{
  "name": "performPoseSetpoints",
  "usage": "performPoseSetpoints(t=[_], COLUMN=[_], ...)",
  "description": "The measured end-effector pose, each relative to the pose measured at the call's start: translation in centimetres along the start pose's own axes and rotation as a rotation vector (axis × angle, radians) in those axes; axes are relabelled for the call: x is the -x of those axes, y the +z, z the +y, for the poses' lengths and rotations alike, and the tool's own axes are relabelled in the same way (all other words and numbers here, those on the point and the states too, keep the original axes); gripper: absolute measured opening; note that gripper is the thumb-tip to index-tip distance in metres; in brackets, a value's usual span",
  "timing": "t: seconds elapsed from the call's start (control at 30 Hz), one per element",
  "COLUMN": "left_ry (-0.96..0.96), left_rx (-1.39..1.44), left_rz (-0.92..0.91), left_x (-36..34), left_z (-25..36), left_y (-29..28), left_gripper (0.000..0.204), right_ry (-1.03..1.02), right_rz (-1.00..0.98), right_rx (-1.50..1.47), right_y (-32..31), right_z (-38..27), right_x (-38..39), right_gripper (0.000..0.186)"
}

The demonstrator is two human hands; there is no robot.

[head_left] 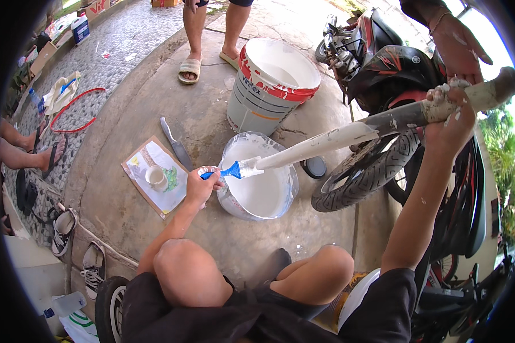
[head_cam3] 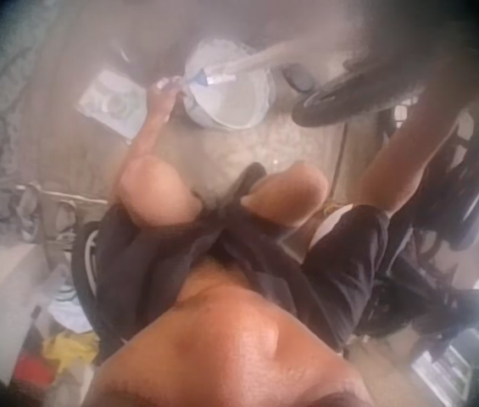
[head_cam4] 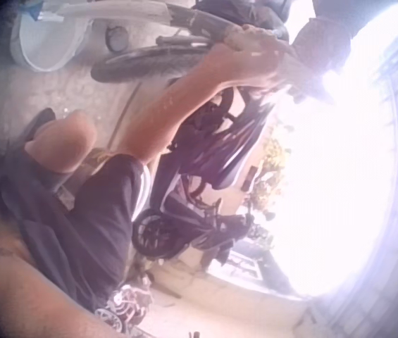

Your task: The person sits on the ground and uses a paintbrush to stir white paint in a bucket. Another person pours more white paint from a larger bucket into the smaller one. The person continues to stir the paint thoroughly.

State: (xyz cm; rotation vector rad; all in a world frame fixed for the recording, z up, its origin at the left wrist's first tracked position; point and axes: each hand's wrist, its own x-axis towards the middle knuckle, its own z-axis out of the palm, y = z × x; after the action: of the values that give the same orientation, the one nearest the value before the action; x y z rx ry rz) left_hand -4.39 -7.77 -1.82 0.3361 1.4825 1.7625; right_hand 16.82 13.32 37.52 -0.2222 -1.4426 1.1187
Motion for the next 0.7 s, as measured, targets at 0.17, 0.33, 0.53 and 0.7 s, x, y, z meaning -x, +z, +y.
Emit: performPoseSetpoints(t=[0.17, 0.33, 0.53, 0.7], left_ry=[-0.012, -0.012, 0.093, 0.182], left_rx=[-0.023, -0.051, -0.125, -0.301], left_rz=[-0.013, 0.022, -0.04, 0.019], left_x=[-0.2, 0.2, -0.5, -0.4], left_z=[0.2, 0.4, 0.9, 2.2], left_y=[0.6, -0.7, 1.6, 0.3], left_gripper=[0.017, 0.017, 0.028, 0.028], right_ry=[-0.196, -0.082, -0.265, -0.116], right_rz=[-0.024, 0.076, -0.27, -0.072], right_rx=[0.392, 0.189, 0.536, 0.11], right_y=[-1.2, -0.2, -6.2, 3.4], right_z=[1.3, 2.6, 2.6, 3.1], right_x=[-5.2, -6.1, -10.3, -2.1], right_gripper=[0.018, 0.013, 0.024, 0.028])
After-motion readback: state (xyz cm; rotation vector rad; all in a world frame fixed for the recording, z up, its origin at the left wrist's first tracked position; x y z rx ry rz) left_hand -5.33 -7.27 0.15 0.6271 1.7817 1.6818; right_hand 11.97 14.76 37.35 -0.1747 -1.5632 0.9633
